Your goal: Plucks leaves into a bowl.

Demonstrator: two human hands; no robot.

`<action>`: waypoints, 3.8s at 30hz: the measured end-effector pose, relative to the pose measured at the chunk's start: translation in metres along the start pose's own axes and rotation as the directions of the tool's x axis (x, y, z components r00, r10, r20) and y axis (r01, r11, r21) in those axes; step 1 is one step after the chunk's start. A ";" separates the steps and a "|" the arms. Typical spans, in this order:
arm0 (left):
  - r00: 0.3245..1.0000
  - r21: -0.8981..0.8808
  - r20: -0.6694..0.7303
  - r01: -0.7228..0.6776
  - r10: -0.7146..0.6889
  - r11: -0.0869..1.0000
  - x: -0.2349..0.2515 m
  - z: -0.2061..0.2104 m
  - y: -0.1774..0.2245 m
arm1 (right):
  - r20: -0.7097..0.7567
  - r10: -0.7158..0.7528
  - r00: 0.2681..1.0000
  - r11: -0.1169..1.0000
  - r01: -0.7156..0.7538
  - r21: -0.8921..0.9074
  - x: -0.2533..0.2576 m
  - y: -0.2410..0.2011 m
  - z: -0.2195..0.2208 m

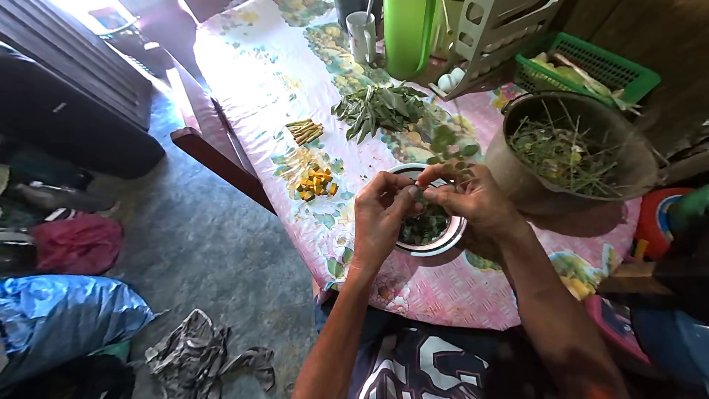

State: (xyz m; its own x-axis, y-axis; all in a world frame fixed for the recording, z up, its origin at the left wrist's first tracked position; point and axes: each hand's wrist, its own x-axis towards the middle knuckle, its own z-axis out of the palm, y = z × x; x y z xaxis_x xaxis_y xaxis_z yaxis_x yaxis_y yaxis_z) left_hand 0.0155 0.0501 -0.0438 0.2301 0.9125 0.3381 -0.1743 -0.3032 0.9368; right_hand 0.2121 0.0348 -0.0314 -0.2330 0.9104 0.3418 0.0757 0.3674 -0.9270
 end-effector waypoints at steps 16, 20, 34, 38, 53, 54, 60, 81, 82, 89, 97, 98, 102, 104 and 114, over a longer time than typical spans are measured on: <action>0.999 0.005 0.007 0.037 -0.037 0.999 -0.001 0.000 0.003 | -0.059 -0.092 0.994 0.981 0.080 -0.174 0.002 0.003 0.008; 0.998 0.025 0.016 0.054 -0.055 0.998 0.000 0.004 0.004 | -0.050 -0.124 0.991 0.953 0.105 -0.285 0.003 0.005 0.007; 0.966 0.719 0.180 -0.259 0.188 0.645 0.004 0.008 -0.016 | -0.571 -0.004 0.821 0.402 -0.522 -0.753 -0.020 -0.088 -0.112; 0.971 0.795 0.182 -0.237 0.154 0.558 0.001 0.008 -0.019 | -0.444 -0.030 0.895 0.559 -0.354 -0.750 -0.021 -0.066 -0.110; 1.000 0.113 0.017 0.023 -0.025 0.993 0.011 0.007 0.000 | -0.250 -0.110 0.962 0.858 -0.035 -0.513 0.027 -0.028 -0.019; 0.998 0.033 0.011 0.068 -0.068 0.997 0.012 0.008 0.000 | -0.236 -0.127 0.963 0.839 -0.023 -0.544 0.026 -0.023 -0.017; 0.984 -0.280 0.024 0.178 -0.178 0.943 0.015 0.016 0.000 | -0.200 -0.225 0.954 0.783 0.054 -0.620 0.028 -0.017 -0.006; 0.996 -0.336 -0.083 0.013 -0.043 0.942 0.016 0.024 -0.001 | 0.104 -0.344 0.933 0.667 0.320 -0.672 0.028 -0.015 -0.009; 0.996 -0.328 -0.076 0.012 -0.039 0.945 0.016 0.023 -0.001 | 0.106 -0.332 0.937 0.662 0.312 -0.682 0.028 -0.016 -0.011; 1.000 -0.239 0.017 0.011 -0.007 0.971 0.017 0.025 -0.001 | 0.119 -0.329 0.937 0.631 0.312 -0.710 0.026 -0.017 -0.017; 1.000 -0.168 -0.006 -0.017 0.016 0.986 0.017 0.023 -0.004 | 0.129 -0.285 0.950 0.627 0.287 -0.724 0.023 -0.021 -0.023; 1.000 -0.154 -0.010 -0.017 0.015 0.988 0.017 0.024 -0.003 | 0.126 -0.281 0.951 0.624 0.280 -0.730 0.023 -0.022 -0.023; 0.998 -0.097 -0.046 0.039 -0.044 0.994 0.016 0.022 -0.001 | 0.090 -0.251 0.964 0.592 0.226 -0.773 0.018 -0.026 -0.028; 0.997 -0.095 -0.050 0.050 -0.055 0.994 0.016 0.017 -0.001 | 0.058 -0.233 0.971 0.592 0.189 -0.783 0.011 -0.030 -0.036; 0.997 -0.065 0.073 0.028 -0.023 0.997 0.010 0.004 -0.011 | -0.399 -0.368 0.840 0.580 -0.128 -0.804 -0.020 -0.056 -0.139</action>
State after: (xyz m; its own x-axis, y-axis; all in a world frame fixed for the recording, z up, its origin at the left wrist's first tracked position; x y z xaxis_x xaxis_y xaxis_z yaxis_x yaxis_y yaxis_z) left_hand 0.0236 0.0616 -0.0507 0.3031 0.8970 0.3217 -0.2296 -0.2589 0.9382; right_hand 0.3468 0.0218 0.0353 0.1636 0.7050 0.6901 0.8535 0.2496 -0.4574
